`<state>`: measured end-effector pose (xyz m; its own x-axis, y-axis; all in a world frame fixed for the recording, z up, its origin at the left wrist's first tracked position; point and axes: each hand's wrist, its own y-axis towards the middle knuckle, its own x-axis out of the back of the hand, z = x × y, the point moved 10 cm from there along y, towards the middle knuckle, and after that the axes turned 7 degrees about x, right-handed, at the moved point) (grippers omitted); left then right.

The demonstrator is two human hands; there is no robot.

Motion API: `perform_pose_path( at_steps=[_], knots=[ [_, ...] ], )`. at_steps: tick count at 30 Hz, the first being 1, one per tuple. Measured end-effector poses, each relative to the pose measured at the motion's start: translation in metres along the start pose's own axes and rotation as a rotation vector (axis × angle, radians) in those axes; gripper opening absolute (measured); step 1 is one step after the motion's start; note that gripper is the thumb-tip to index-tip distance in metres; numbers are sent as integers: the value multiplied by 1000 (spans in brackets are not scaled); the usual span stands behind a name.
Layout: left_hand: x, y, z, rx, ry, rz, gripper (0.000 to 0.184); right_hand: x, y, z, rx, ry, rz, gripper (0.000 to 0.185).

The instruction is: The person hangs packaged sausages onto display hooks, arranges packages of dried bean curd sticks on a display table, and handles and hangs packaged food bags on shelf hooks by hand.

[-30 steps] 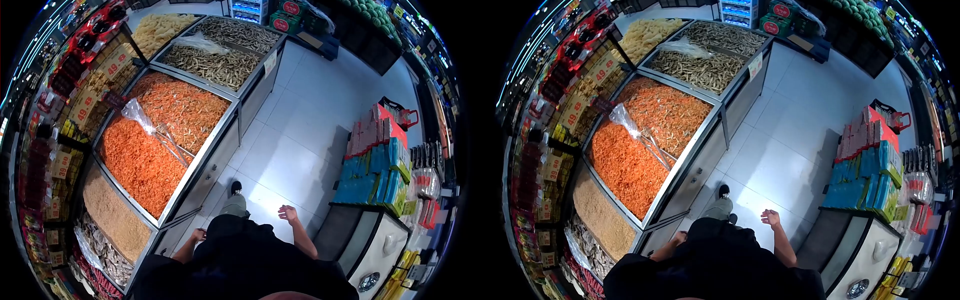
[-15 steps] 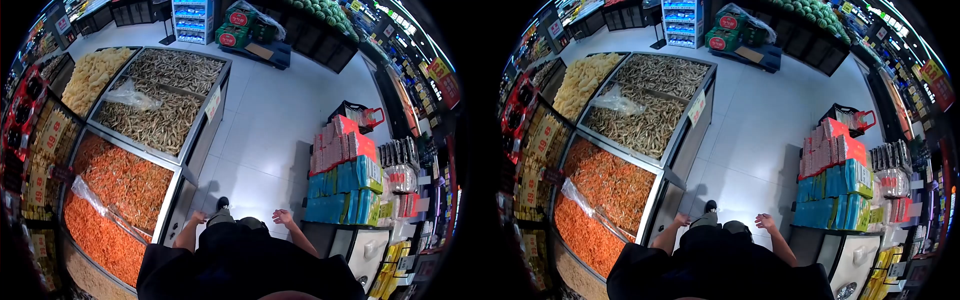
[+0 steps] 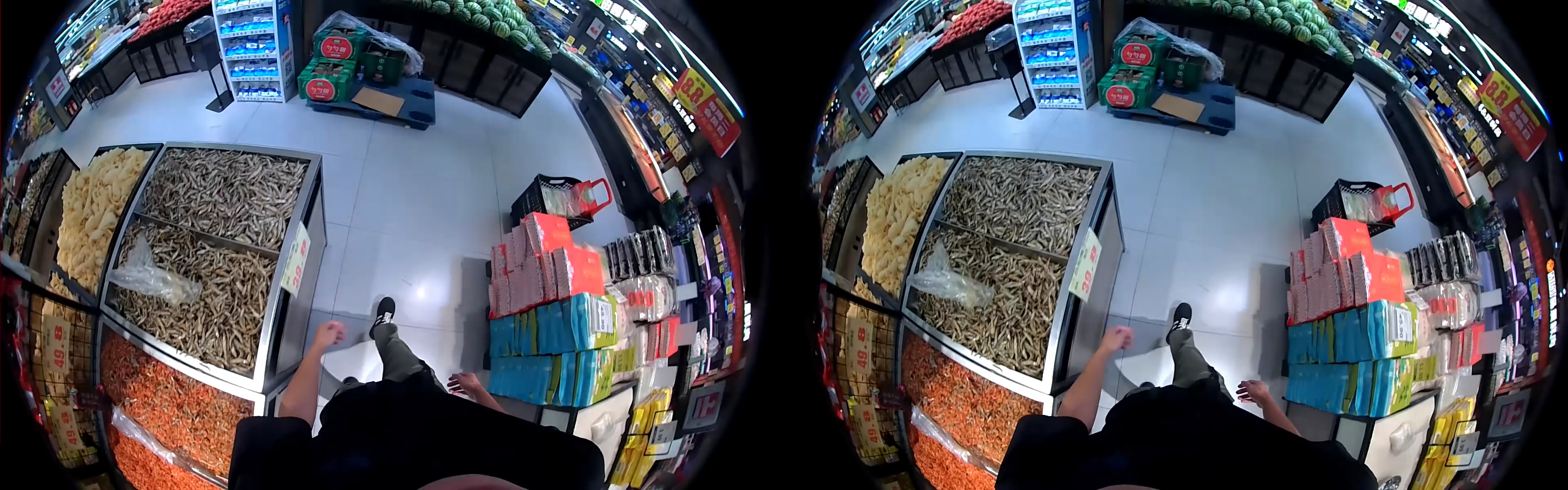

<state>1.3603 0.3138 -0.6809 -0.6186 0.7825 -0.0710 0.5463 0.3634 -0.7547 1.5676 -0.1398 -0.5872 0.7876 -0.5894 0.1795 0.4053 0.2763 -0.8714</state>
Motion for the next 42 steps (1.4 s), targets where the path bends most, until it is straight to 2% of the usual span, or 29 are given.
perform_pose_path(
  at_steps=[1,2,3,4,5,6,8,9,11,14,15,16,17,18,19,21,23,25,28,32,35,38,42],
  knots=[
    [10,6,29,76,-5,-95,21,11,14,14,-8,19,-3,31],
    [16,17,67,223,-6,-78,22,24,29,29,-17,36,-4,30],
    [25,20,107,322,-154,-167,21,36,43,46,-17,21,2,30],
    [29,9,133,330,-205,-195,19,54,57,68,-30,-15,-10,30],
    [31,0,141,331,-254,-224,17,70,75,97,-37,-48,-22,29],
    [24,-21,147,486,-390,-304,16,81,94,122,-36,-54,-12,29],
    [6,-35,141,539,-306,-246,15,115,137,190,2,-17,-63,27],
    [1,-25,118,529,-330,-258,15,122,159,231,34,-55,-73,26],
    [-8,-14,72,378,-336,-284,18,126,221,300,117,-57,-4,25],
    [-21,20,-1,141,-322,-309,24,81,262,437,242,-234,143,25],
    [-19,36,-14,64,-310,-312,26,60,270,485,318,-280,117,25],
    [-16,61,-24,64,-312,-313,26,36,271,531,399,-264,159,26],
    [-6,100,-27,-5,-100,-395,28,8,274,572,412,-288,198,26],
    [4,113,-63,-76,115,-473,30,-18,278,610,491,-347,250,26],
    [8,124,-90,-114,252,-386,35,-44,279,642,548,-394,311,26],
    [16,145,-131,-179,322,-397,35,-79,280,697,589,-491,362,26],
    [33,171,-170,-253,376,-422,35,-93,285,736,640,-589,406,27],
    [47,199,-194,-205,328,-408,35,-90,306,768,584,-652,377,28],
    [64,231,-213,-76,186,-363,34,-58,357,790,502,-667,332,26],
    [76,251,-225,113,-76,-338,34,-10,398,807,266,-604,185,23],
    [72,260,-231,217,-309,-377,34,-1,430,820,172,-585,207,23],
    [64,273,-242,289,-510,-443,34,-15,433,862,-4,-659,243,21],
    [54,297,-271,354,-729,-563,34,-55,499,962,46,-707,304,21]
  ],
)
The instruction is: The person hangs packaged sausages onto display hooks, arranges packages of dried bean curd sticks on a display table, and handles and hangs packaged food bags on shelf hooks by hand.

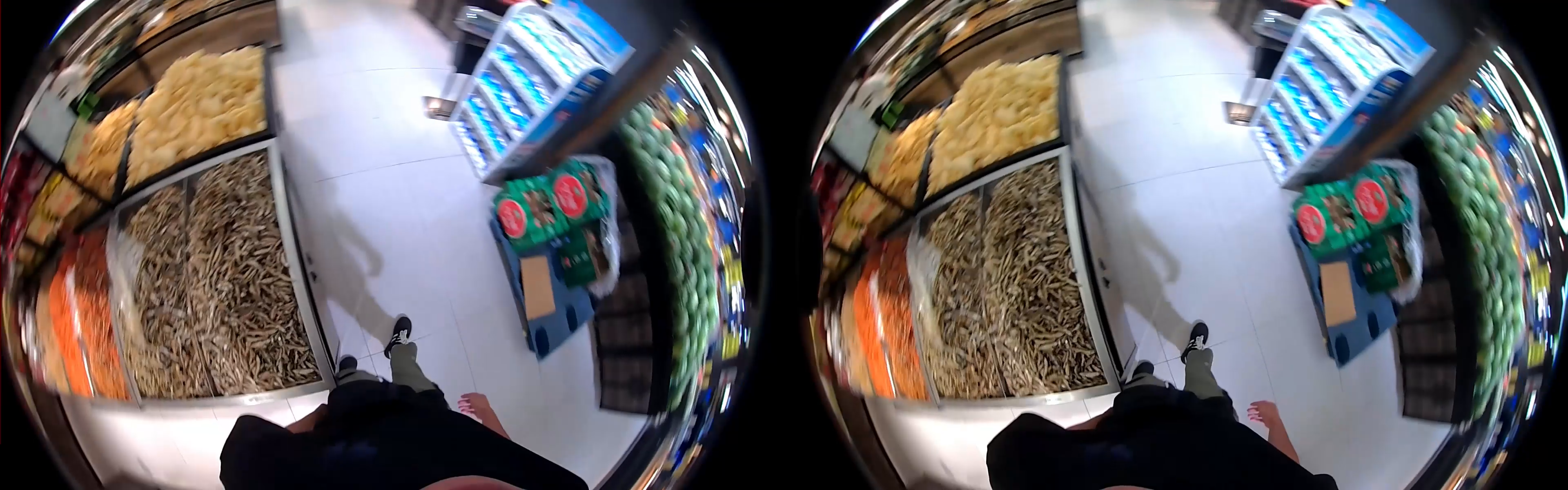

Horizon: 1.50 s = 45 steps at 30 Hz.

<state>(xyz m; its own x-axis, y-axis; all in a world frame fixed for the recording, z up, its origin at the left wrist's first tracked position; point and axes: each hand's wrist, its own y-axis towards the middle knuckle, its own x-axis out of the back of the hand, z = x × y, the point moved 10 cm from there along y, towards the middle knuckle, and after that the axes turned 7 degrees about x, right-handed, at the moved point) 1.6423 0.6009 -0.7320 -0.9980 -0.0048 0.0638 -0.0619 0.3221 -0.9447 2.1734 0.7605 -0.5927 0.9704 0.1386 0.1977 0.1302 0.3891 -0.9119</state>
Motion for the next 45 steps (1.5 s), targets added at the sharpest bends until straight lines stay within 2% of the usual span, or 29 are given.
perform_pose_path(
  at_steps=[1,3,4,7,10,14,18,20,22,24,25,26,27,28,29,32,35,36,38,39,40,42,43,44,45],
  knots=[
    [-8,1,-8,19,-46,-28,34,10,12,19,-18,-61,36,21],
    [-30,0,-34,32,-149,-76,34,27,52,116,110,-25,-10,18],
    [-42,-4,-43,38,-196,-95,34,24,72,155,158,-62,56,19],
    [-73,-2,-85,34,-326,-138,34,7,126,281,246,-292,138,22],
    [-98,-6,-122,27,-437,-168,34,-42,175,399,360,-457,261,25],
    [-121,3,-176,4,-540,-169,35,-149,163,550,528,-456,374,25],
    [-117,39,-244,-44,-569,-128,35,-232,168,639,609,-548,503,24],
    [-96,71,-288,-99,-535,-96,35,-258,180,667,624,-589,536,25],
    [-57,110,-337,-145,-365,-100,35,-269,217,677,585,-665,562,24],
    [-1,167,-389,-147,161,-221,26,-262,229,682,451,-766,572,27],
    [32,178,-438,-247,386,-306,22,-252,252,679,374,-714,668,25],
    [68,189,-486,-342,614,-394,20,-249,241,687,321,-875,613,24],
    [109,214,-502,-225,255,-352,22,-243,241,697,293,-912,602,24],
    [151,225,-526,-12,-173,-341,22,-241,243,713,333,-948,572,22],
    [176,216,-571,-44,-763,-250,20,-242,242,730,359,-933,557,21],
    [276,182,-750,-346,-697,-254,23,-242,249,783,321,-582,434,21],
    [342,139,-883,-591,-638,-268,20,-260,284,819,396,-594,433,22],
    [354,140,-902,-576,-634,-269,20,-268,288,828,381,-591,438,22],
    [376,150,-951,-612,-633,-248,19,-293,288,877,525,-866,397,22],
    [383,167,-961,-594,-628,-253,18,-303,296,904,644,-1003,381,24],
    [386,185,-961,-537,-637,-260,19,-308,317,922,645,-1002,391,24],
    [380,232,-943,-385,-614,-254,21,-312,392,965,899,-1057,400,28],
    [369,259,-921,-297,-586,-242,22,-313,422,977,799,-1088,437,29],
    [357,274,-904,-176,-579,-172,23,-323,433,1020,813,-1101,454,29],
    [347,285,-885,-95,-648,-178,21,-332,441,1054,729,-1072,481,27]
  ],
)
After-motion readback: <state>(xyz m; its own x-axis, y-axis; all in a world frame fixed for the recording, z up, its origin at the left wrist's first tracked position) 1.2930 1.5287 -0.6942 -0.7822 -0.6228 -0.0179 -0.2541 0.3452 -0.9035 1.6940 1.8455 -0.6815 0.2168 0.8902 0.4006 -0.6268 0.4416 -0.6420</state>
